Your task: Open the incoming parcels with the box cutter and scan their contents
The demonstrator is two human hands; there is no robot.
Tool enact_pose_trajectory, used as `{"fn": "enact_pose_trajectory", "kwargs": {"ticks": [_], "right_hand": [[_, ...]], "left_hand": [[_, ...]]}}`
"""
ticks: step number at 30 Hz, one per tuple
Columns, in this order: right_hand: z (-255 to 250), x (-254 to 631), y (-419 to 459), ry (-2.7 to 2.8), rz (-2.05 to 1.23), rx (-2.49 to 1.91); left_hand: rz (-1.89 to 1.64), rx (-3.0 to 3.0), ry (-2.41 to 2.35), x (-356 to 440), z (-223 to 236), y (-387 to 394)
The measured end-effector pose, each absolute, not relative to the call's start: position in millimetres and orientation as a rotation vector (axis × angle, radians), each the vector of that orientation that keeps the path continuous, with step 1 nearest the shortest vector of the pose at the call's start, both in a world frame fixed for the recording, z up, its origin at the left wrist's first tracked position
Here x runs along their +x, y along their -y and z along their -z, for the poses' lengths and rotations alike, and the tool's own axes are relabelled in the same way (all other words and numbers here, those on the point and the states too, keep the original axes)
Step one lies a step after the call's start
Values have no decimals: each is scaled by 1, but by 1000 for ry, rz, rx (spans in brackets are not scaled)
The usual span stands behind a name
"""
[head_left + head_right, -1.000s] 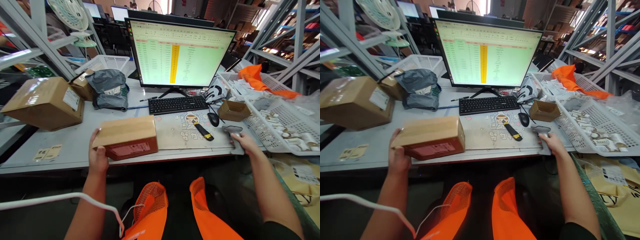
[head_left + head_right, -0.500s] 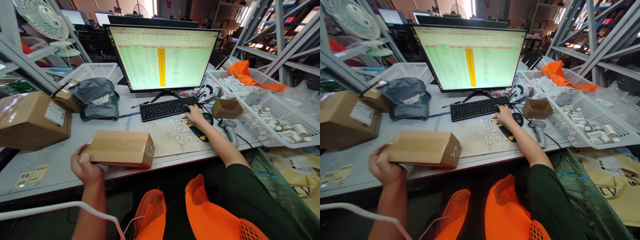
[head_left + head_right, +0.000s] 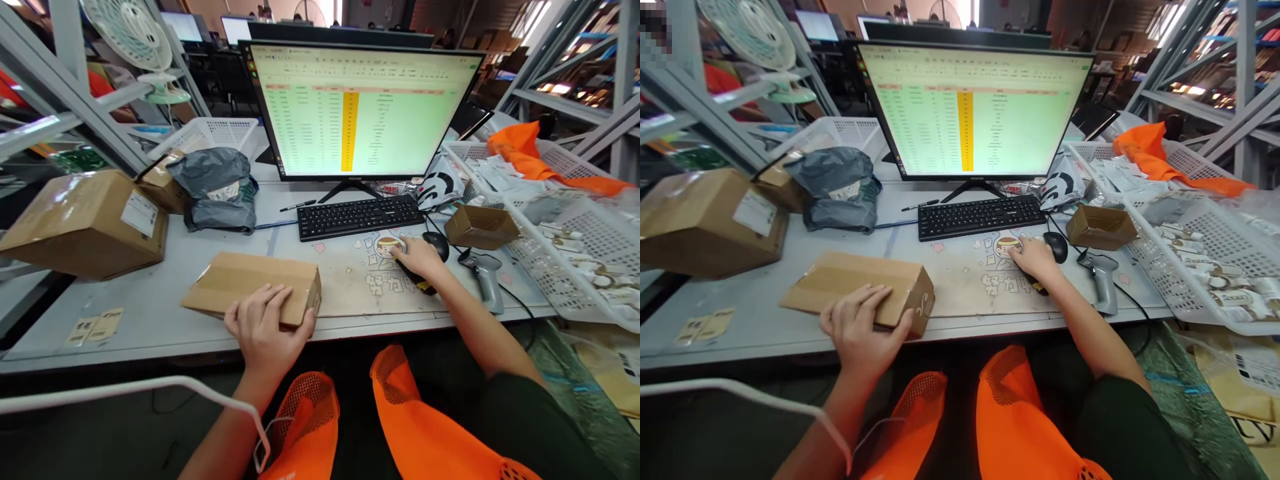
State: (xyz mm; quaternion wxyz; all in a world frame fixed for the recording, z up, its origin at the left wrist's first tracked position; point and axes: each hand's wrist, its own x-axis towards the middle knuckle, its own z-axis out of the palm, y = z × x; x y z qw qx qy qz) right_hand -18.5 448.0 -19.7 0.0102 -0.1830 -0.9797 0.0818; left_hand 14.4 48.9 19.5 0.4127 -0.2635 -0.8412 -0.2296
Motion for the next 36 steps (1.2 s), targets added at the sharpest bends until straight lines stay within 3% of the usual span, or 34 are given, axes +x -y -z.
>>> {"fn": "enact_pose_trajectory", "kwargs": {"ticks": [4, 8, 13, 17, 31, 36], "right_hand": [[46, 52, -442, 3032, -118, -529], [58, 80, -426, 2756, -336, -254], [17, 94, -353, 2485, -684, 519], [-17, 90, -297, 2403, -661, 890], [-37, 68, -281, 2478, -522, 842], [-26, 36, -315, 2493, -524, 639]], "left_hand": [[633, -744, 2033, 4, -18, -31], [621, -805, 2068, 8, -15, -10], [530, -794, 2178, 14, -11, -10], [497, -786, 2157, 14, -8, -11], [436, -816, 2193, 12, -11, -9], [486, -848, 2225, 12, -14, -12]]}}
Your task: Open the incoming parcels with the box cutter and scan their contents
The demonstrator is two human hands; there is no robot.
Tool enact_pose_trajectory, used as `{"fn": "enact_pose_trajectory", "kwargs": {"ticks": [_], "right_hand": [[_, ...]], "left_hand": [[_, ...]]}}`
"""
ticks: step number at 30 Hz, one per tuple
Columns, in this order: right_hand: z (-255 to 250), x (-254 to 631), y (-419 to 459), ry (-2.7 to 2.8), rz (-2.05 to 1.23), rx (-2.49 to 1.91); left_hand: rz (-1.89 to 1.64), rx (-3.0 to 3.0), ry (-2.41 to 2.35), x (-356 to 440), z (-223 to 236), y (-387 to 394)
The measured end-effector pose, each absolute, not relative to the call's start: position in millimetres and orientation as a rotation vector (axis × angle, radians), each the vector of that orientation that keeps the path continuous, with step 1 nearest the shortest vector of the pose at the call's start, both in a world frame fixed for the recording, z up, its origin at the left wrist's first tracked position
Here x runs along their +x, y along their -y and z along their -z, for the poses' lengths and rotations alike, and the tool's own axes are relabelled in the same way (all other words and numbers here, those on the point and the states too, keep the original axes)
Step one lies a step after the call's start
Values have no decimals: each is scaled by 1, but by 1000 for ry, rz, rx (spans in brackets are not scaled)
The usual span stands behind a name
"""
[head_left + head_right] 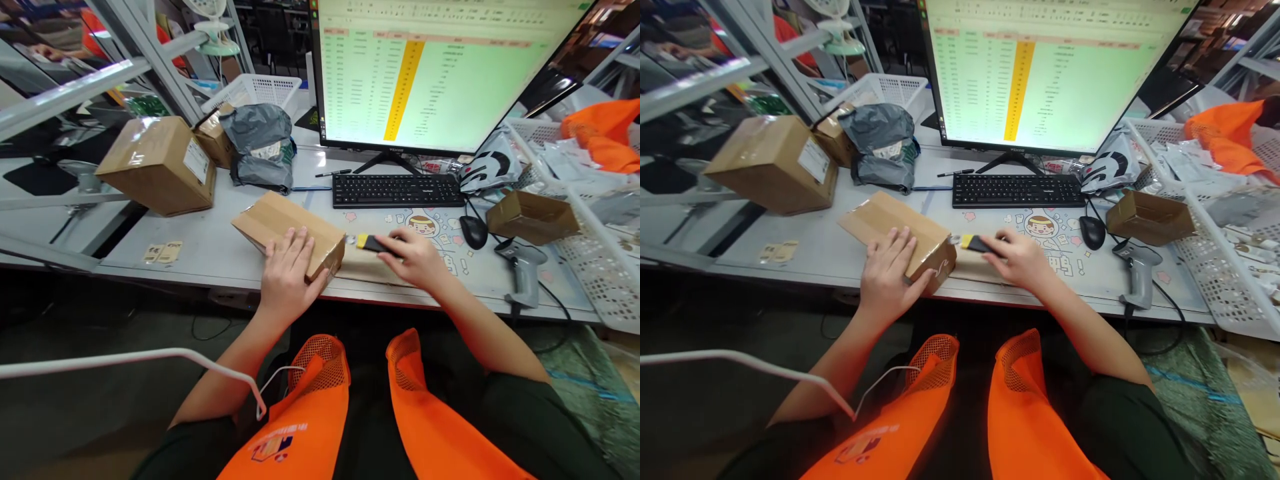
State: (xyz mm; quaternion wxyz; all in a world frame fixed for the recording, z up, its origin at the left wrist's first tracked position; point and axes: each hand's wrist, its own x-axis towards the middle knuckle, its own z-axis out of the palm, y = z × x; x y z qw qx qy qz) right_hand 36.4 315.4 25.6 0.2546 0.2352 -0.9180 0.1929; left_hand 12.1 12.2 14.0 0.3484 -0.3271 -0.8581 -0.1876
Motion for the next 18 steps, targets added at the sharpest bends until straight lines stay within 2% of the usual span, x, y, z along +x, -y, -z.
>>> {"fn": "enact_pose_trajectory", "kwargs": {"ticks": [4, 7, 9, 11, 15, 18], "right_hand": [[-8, 24, -360, 2497, -543, 264], [6, 45, -385, 2452, -679, 133], [19, 67, -396, 2464, -762, 33], [35, 85, -401, 2491, -827, -53], [57, 100, -392, 2523, -923, -15], [50, 100, -372, 2526, -960, 167]], "left_hand": [[599, -945, 2221, 5, -14, 12], [879, -981, 2185, -8, -8, 63], [1070, -686, 2069, -15, -2, 99], [1097, -332, 1946, -16, 4, 122], [1052, -144, 2071, -10, 13, 116], [1110, -140, 2073, -28, 20, 108]]}}
